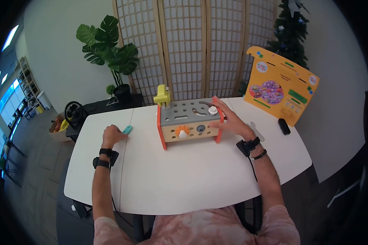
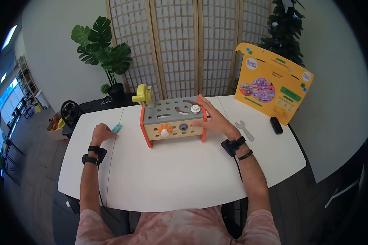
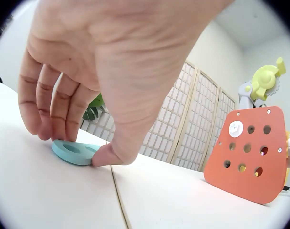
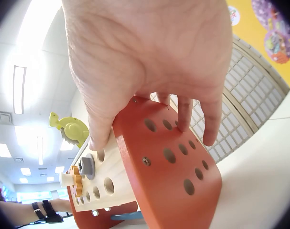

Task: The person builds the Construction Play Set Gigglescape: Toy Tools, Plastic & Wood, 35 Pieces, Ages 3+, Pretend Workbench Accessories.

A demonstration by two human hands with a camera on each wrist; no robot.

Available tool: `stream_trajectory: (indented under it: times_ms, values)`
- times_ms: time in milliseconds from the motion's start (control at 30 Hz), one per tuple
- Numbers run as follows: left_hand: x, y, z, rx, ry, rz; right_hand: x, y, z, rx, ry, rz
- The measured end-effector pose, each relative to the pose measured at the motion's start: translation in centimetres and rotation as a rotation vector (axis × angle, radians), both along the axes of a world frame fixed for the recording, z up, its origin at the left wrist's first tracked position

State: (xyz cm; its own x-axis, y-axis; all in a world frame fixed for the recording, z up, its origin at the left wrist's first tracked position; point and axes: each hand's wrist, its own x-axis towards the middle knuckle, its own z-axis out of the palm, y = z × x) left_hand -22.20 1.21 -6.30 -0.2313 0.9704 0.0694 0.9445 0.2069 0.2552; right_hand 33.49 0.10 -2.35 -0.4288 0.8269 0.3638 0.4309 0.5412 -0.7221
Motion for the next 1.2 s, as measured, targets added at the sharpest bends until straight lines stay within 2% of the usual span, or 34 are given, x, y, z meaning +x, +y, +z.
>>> stream_trajectory:
  times_ms: [67,133,167,233,267,333,367,433,700,767,1200]
  values:
    - [0.8,-0.2,1.2,0.024,-0.063,-0.05,0.0,0.0,-0.1,0.015,-0.007,0.011]
    - [1.9,-0.6,2.4,0.164,-0.283,-0.35,0.1,0.1,-0.2,0.032,-0.007,0.017]
    - [3.0,-1.2,3.5,0.161,-0.284,-0.35,0.1,0.1,-0.3,0.048,-0.009,0.027]
    - [6.0,-2.7,6.7,0.228,-0.411,-0.596,0.0,-0.1,-0.1,0.027,-0.004,0.024]
    - [7.2,-3.4,7.9,0.228,-0.414,-0.593,-0.1,-0.2,0.0,0.01,0.004,0.021]
    - [9.4,-4.2,9.9,0.216,-0.469,-0.742,-0.1,-0.2,0.0,-0.002,0.004,0.021]
    - [10.3,-4.5,10.5,0.219,-0.471,-0.741,-0.1,-0.2,0.1,-0.012,0.007,0.017]
    - [11.8,-4.6,11.6,0.27,-0.442,-0.865,-0.1,-0.2,0.1,-0.015,-0.003,0.011]
    - [13.5,-1.6,10.7,0.262,-0.388,-0.93,-0.1,-0.1,0.0,-0.018,0.027,0.02]
    - [13.5,-1.2,10.2,0.25,-0.472,-0.949,-0.1,0.0,-0.2,-0.003,0.021,0.03]
    - [14.8,-1.2,8.4,0.314,-0.53,-0.907,-0.1,0.0,-0.2,-0.007,0.004,0.017]
